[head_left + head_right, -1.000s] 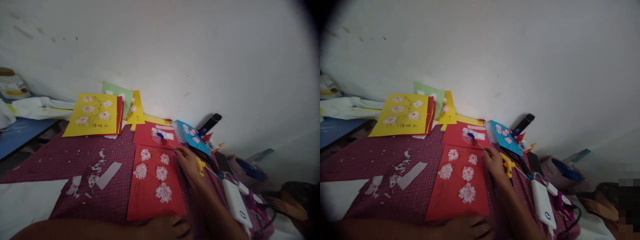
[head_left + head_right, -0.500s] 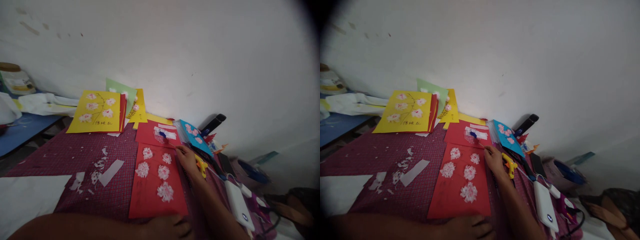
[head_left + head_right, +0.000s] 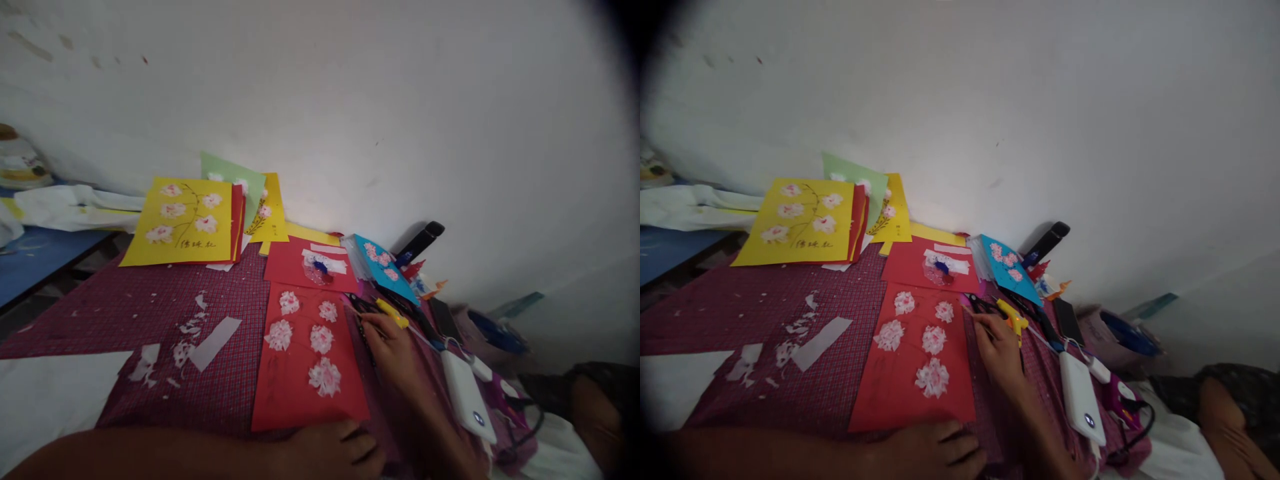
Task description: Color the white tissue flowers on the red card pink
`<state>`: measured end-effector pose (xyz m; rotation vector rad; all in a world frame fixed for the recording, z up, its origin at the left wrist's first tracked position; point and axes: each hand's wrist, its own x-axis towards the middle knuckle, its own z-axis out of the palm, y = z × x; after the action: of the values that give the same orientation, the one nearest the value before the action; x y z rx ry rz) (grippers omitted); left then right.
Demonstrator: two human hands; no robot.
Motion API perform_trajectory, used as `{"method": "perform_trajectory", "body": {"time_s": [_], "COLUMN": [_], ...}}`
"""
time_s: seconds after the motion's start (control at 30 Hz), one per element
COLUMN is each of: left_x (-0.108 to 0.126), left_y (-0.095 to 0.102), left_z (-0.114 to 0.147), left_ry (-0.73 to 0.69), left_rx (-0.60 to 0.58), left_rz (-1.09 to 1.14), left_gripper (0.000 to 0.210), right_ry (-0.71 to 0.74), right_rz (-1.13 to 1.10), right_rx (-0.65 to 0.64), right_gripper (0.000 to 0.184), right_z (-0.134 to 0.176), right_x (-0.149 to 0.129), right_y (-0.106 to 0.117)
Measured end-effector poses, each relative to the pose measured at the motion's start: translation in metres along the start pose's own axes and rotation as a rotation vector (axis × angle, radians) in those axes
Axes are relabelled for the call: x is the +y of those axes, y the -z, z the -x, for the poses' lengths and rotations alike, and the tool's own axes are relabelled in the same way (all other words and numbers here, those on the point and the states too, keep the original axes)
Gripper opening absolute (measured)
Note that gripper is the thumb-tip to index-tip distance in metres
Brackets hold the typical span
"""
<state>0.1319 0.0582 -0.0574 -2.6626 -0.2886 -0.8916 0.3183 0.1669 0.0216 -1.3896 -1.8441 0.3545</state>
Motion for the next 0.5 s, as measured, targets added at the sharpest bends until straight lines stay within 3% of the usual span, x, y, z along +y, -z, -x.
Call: {"method": "perform_trajectory", "body": {"time_s": [0.17, 0.5], "left_x": [0.002, 0.005], "left_y": [-0.001, -0.009], "left_z": [-0.001, 0.002], "left_ry": [0.001, 0.009], "left_rx": [-0.076, -0.072], "left_rz": [0.055, 0.082], "left_gripper": [0.033, 0.035], "right_ry": [0.011, 0.039], "right_rz": [-0.011, -0.019], "right_rx": [-0.058, -0.057], "right_gripper": [0.021, 0.021], "right_z": [0.032, 0.035], "right_x": [-0.008, -0.01], "right_y": [0.0, -0.009]}}
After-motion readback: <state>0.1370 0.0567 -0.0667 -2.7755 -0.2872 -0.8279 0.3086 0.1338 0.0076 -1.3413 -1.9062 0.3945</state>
